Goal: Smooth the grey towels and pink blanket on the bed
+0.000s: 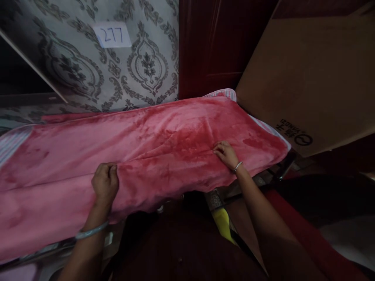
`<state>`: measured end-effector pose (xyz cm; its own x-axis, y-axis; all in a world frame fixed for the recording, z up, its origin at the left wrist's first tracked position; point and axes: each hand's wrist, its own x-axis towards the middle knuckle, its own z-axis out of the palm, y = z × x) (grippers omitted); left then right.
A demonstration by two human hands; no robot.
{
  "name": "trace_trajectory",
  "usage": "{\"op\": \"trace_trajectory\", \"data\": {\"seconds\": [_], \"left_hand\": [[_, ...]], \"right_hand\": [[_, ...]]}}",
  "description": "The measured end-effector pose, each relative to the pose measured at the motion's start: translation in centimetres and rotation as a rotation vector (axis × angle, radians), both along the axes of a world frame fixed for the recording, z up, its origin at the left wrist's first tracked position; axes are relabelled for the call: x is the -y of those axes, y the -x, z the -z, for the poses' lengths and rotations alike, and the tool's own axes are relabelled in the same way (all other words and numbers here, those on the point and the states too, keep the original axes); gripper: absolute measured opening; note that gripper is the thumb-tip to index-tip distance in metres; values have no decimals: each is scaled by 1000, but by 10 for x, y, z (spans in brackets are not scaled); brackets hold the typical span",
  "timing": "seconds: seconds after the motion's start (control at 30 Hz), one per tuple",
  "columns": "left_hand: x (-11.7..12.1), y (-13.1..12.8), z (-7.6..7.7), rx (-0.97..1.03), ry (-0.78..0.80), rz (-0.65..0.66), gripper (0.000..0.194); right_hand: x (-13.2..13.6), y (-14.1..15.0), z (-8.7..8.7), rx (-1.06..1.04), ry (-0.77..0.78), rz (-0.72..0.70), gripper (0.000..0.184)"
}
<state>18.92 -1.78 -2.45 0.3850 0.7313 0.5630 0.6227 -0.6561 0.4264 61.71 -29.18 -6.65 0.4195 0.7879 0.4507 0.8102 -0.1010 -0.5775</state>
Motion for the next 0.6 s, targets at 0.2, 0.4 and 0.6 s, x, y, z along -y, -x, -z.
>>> {"op": "trace_trajectory", "data": {"seconds": [0.2, 0.4, 0.6], "left_hand": [[1, 1, -2, -42, 11, 51, 20], [1, -1, -1, -119, 16, 8, 26], [-1, -3, -21, -285, 23, -53, 30]], "right_hand": [[0, 9, -4, 54, -89, 262, 26], [-14, 6, -2, 122, -6, 353, 45], [-23, -5, -29, 215, 59, 408, 57]]}}
